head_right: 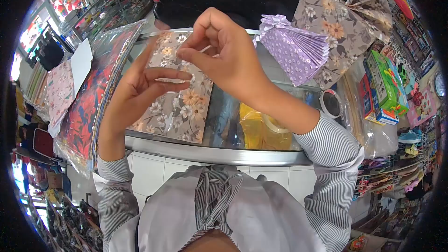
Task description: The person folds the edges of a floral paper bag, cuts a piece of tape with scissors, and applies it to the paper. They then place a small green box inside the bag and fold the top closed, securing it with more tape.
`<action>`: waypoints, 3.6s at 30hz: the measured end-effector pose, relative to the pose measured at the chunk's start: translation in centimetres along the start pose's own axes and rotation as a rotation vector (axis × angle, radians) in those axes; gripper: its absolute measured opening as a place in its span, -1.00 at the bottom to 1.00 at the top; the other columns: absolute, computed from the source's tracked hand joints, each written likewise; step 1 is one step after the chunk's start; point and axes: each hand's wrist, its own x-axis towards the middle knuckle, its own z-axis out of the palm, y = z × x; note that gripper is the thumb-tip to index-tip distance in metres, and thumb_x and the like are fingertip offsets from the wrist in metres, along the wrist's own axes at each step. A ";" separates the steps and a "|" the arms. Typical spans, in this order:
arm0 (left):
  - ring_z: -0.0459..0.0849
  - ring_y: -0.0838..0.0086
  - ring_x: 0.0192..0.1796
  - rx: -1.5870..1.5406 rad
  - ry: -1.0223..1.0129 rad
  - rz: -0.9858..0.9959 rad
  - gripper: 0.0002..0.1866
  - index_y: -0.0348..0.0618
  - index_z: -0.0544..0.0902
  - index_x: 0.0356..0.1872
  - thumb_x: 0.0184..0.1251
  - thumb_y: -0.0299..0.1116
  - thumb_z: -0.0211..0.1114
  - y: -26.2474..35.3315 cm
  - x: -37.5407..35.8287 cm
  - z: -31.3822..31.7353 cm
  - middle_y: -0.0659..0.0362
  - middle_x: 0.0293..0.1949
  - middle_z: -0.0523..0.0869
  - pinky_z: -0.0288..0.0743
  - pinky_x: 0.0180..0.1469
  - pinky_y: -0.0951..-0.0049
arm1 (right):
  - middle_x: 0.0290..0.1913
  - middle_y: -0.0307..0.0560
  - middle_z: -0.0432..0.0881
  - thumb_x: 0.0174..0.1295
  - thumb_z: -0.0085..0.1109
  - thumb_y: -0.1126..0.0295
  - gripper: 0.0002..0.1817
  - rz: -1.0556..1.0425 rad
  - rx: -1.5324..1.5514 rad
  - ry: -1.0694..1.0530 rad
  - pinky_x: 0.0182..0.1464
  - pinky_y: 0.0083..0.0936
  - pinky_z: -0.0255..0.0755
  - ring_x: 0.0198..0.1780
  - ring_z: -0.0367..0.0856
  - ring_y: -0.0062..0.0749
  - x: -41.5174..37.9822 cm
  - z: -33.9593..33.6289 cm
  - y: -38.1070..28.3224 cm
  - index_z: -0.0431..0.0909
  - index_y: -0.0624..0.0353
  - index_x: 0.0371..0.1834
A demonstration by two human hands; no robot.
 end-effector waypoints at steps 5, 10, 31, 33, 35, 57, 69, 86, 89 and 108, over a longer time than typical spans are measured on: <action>0.78 0.18 -0.32 -0.093 -0.017 -0.198 -0.08 0.14 -0.37 0.54 0.31 -0.65 -0.04 -0.8 1.2 -3.6 -0.21 -0.20 0.72 0.66 -0.15 0.32 | -0.20 0.02 0.68 0.26 0.17 0.65 -0.74 -0.144 0.133 -0.038 -0.12 -0.61 0.55 -0.15 0.69 -0.45 1.1 -0.5 -0.5 0.27 0.12 -0.35; 0.74 0.30 -0.14 0.001 -0.090 -0.244 -0.33 -0.14 0.01 0.50 0.38 -0.60 -0.05 -3.2 0.5 -3.0 -0.12 0.01 0.66 0.54 0.06 0.36 | -0.06 0.08 0.60 0.28 0.11 0.68 -0.85 -0.183 0.106 -0.063 0.07 -0.51 0.56 -0.04 0.65 -0.38 4.4 -2.6 -3.1 0.38 0.28 -0.18; 0.01 -0.08 0.53 1.223 -0.183 -0.106 -0.42 0.18 0.41 0.38 0.40 0.12 0.04 -6.8 -7.3 -1.0 0.08 0.49 0.21 -0.33 0.49 -0.17 | 0.17 -0.18 0.38 0.14 0.25 0.69 -0.50 0.178 0.077 -0.260 0.02 -0.57 0.64 0.05 0.56 -0.48 2.4 1.5 8.2 0.34 0.14 0.13; 0.02 -0.08 0.52 1.205 -0.169 -0.111 -0.44 0.22 0.43 0.36 0.40 0.12 0.06 -6.7 -7.2 -0.9 0.08 0.49 0.22 -0.32 0.48 -0.19 | 0.17 -0.19 0.37 0.14 0.25 0.69 -0.49 0.227 0.112 -0.248 0.02 -0.58 0.64 0.06 0.55 -0.49 2.0 1.6 9.0 0.33 0.14 0.14; 0.02 -0.08 0.52 1.204 -0.171 -0.115 -0.44 0.23 0.43 0.36 0.39 0.12 0.06 -6.5 -7.1 -1.0 0.08 0.48 0.22 -0.31 0.48 -0.18 | 0.18 -0.19 0.34 0.13 0.26 0.71 -0.48 0.271 0.136 -0.243 0.01 -0.58 0.64 0.08 0.54 -0.47 1.8 1.5 9.7 0.32 0.15 0.14; -0.05 -0.14 0.53 1.168 -0.271 -0.235 -0.26 -0.02 0.30 0.43 0.32 0.16 0.10 -6.0 -6.5 -1.4 -0.01 0.50 0.16 -0.33 0.47 -0.22 | 0.16 -0.05 0.32 0.07 0.29 0.75 -0.32 0.478 0.327 -0.097 -0.01 -0.51 0.64 0.08 0.56 -0.32 0.7 2.3 10.5 0.24 0.15 0.26; -0.03 -0.17 0.52 1.148 -0.277 -0.252 -0.28 -0.03 0.33 0.41 0.32 0.14 0.11 -5.8 -6.3 -1.4 -0.01 0.49 0.16 -0.33 0.47 -0.24 | 0.15 -0.07 0.32 0.06 0.29 0.73 -0.33 0.434 0.202 -0.096 -0.01 -0.54 0.63 0.07 0.56 -0.35 1.1 1.9 11.8 0.25 0.15 0.25; -0.03 -0.17 0.52 1.158 -0.288 -0.247 -0.27 -0.04 0.33 0.41 0.31 0.16 0.10 -5.9 -6.3 -1.5 -0.03 0.49 0.16 -0.32 0.46 -0.26 | 0.15 -0.05 0.30 0.05 0.30 0.74 -0.30 0.409 0.179 -0.080 0.01 -0.55 0.64 0.07 0.54 -0.36 1.0 2.0 12.7 0.25 0.12 0.27; -0.02 -0.18 0.52 1.151 -0.289 -0.253 -0.27 -0.04 0.34 0.41 0.30 0.15 0.11 -5.9 -6.3 -1.5 -0.03 0.49 0.16 -0.32 0.46 -0.26 | 0.14 -0.06 0.30 0.05 0.30 0.74 -0.30 0.406 0.167 -0.080 0.01 -0.55 0.64 0.06 0.54 -0.38 0.9 2.0 12.8 0.25 0.12 0.27; -0.03 -0.17 0.52 1.146 -0.283 -0.254 -0.28 -0.04 0.35 0.40 0.31 0.15 0.11 -5.9 -6.3 -1.5 -0.04 0.50 0.14 -0.33 0.46 -0.25 | 0.15 -0.09 0.31 0.06 0.29 0.73 -0.30 0.395 0.139 -0.083 0.00 -0.58 0.63 0.04 0.51 -0.46 0.7 2.1 13.0 0.23 0.11 0.27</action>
